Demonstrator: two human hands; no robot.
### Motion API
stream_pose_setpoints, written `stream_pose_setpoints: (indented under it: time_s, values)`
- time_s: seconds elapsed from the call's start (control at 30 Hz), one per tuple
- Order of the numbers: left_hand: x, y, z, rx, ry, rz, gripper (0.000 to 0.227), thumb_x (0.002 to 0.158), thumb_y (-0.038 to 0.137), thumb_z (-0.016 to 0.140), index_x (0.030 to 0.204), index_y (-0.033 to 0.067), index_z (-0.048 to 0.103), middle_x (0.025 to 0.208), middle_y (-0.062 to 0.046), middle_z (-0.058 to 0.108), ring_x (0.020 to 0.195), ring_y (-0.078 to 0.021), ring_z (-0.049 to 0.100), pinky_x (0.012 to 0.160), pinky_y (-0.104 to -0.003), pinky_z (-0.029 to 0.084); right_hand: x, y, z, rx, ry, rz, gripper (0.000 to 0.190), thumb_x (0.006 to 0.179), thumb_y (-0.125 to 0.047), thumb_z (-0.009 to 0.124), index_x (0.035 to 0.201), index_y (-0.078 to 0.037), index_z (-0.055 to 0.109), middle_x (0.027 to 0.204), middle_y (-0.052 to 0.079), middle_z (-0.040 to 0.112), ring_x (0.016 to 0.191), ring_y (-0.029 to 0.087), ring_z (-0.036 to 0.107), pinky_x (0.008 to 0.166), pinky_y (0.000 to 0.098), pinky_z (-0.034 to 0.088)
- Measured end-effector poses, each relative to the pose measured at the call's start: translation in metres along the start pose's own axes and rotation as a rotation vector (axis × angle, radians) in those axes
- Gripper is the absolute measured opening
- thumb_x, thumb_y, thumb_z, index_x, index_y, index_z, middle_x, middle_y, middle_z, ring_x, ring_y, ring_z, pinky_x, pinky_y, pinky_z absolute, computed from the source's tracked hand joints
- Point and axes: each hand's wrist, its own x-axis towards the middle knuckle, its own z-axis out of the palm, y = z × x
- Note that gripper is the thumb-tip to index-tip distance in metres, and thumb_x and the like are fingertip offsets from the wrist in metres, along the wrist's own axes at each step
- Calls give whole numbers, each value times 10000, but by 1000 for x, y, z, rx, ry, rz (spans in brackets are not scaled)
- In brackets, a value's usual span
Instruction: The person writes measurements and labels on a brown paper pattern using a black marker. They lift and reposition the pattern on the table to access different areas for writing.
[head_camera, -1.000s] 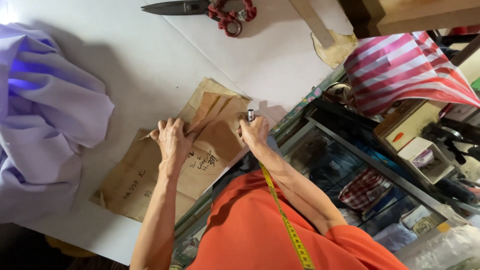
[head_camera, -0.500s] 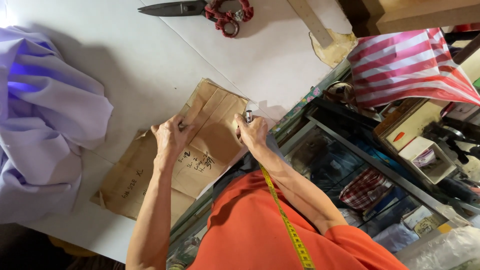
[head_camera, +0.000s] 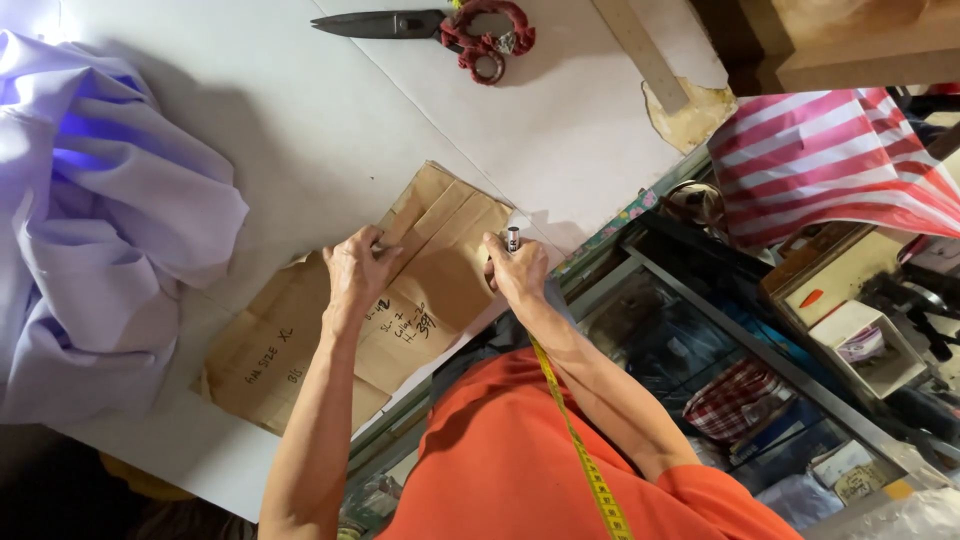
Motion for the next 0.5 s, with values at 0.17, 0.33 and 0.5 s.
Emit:
stream_pose_setpoints:
  time_s: [0.17, 0.33, 0.5]
  values:
    - [2, -1, 1, 7, 10, -8, 352, 888, 463, 776, 1085, 182, 696, 982, -55, 768, 941, -294, 743, 939, -458, 363, -5, -7, -3, 6, -2, -2, 437, 865, -394, 713, 613, -37, 724, 500, 92, 668, 384, 193, 646, 454, 295, 537]
    - [0, 11, -6, -8, 46, -47, 254, 891, 390, 772, 1048, 196, 721, 926, -49, 777, 902, -293, 751, 938, -444, 368, -2, -4, -2, -1, 0, 0, 433, 861, -397, 715, 593, -58, 723, 482, 83, 657, 372, 193, 638, 443, 292, 522]
    - [0, 11, -5, -59, 52, -61, 316, 892, 467, 774, 1033, 185, 746, 912, -51, 780, 874, -293, 757, 934, -428, 372, -3, -4, -3, 18, -7, -4, 426, 866, -376, 717, 603, -41, 726, 497, 95, 662, 371, 189, 634, 437, 285, 519]
